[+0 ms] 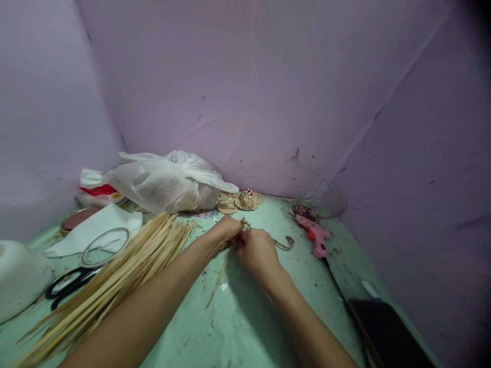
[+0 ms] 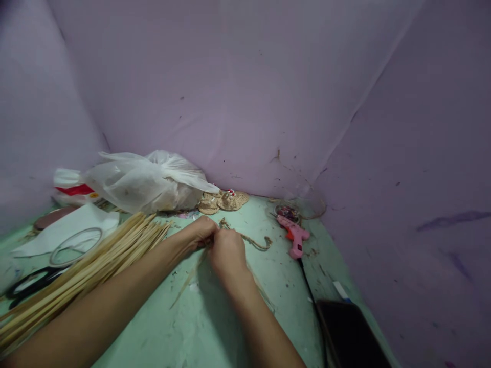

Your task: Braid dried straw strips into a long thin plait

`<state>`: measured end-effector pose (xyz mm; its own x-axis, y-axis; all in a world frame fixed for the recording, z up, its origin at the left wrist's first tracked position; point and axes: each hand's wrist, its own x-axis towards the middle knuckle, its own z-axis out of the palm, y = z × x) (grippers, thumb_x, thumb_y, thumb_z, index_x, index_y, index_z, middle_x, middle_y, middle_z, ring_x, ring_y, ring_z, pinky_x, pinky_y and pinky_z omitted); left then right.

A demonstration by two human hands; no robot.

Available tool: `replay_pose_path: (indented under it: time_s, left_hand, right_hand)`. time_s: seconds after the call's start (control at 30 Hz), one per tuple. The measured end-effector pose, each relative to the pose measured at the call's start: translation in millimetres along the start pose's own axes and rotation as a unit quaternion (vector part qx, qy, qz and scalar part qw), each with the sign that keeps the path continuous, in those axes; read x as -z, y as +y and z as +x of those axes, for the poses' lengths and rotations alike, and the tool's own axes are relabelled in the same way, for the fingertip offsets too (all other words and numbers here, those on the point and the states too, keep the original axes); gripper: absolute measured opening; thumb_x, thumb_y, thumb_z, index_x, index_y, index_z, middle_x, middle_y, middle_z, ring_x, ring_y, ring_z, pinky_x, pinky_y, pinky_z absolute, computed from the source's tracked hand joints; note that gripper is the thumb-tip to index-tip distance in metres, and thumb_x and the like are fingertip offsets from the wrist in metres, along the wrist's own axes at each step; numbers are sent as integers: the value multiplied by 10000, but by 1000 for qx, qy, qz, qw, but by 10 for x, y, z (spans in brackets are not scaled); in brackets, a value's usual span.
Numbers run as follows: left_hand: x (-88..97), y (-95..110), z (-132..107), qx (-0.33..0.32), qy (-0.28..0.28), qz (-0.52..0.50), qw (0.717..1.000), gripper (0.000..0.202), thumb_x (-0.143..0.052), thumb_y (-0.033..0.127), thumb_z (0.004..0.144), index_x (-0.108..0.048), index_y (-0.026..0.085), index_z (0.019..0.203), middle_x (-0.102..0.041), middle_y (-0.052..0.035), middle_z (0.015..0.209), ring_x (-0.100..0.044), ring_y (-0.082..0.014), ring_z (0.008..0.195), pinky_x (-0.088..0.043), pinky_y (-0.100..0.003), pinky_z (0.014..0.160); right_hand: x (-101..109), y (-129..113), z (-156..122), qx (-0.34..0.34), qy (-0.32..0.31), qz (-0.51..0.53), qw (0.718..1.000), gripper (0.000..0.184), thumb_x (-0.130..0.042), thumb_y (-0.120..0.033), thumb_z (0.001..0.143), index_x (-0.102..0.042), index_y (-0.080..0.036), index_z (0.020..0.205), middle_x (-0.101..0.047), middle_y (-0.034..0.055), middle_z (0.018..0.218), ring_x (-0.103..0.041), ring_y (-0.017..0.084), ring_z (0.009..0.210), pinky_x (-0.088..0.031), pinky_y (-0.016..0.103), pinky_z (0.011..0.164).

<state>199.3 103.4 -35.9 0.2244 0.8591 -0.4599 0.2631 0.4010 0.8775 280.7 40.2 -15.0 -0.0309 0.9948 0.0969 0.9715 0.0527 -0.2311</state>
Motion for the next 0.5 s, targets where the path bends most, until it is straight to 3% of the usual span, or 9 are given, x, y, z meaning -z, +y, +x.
replay_pose_path:
  time_s: [0.13, 0.23, 0.27, 0.4, 0.5]
  left_hand:
    - [56, 48, -44, -22, 0, 78, 997, 201, -477, 29, 515, -351, 162, 433, -248, 77, 301, -197, -36, 285, -92, -212, 350]
    - [126, 76, -55, -3, -44, 66, 997, 172, -512, 97, 570, -389, 152, 463, -286, 69, 320, -195, -35, 288, -82, -204, 352]
    - [146, 79, -49, 5, -58, 57, 997, 170, -519, 116, 580, -393, 151, 472, -291, 69, 326, -189, -34, 289, -75, -202, 353]
    - [186, 67, 6, 18, -89, 46, 995, 169, -515, 128, 581, -384, 154, 476, -279, 71, 331, -172, -30, 281, -52, -200, 347]
    - [182, 58, 29, 8, -86, 53, 995, 157, -504, 116, 568, -388, 155, 469, -270, 74, 323, -154, -28, 276, -44, -203, 344]
  right_hand:
    - [196, 169, 75, 8, -55, 145, 988, 138, -536, -213, 629, -655, -155, 588, -573, 37, 496, -459, 110, 456, -245, 221, 436]
    - [226, 355, 200, -98, 73, 241, 963, 207, -503, -283, 668, -645, -140, 622, -532, 16, 475, -427, 97, 443, -242, 214, 424]
    - [188, 396, 241, -120, 70, 270, 953, 211, -495, -275, 669, -634, -131, 603, -524, 16, 466, -425, 96, 437, -250, 213, 421]
    - [-62, 377, 329, -158, -58, 398, 902, 197, -519, -231, 643, -551, -131, 476, -479, 10, 397, -419, 86, 399, -295, 201, 409]
    - [-146, 270, 304, -178, -139, 534, 815, 184, -518, -220, 659, -521, -138, 495, -501, 15, 420, -448, 90, 396, -364, 207, 429]
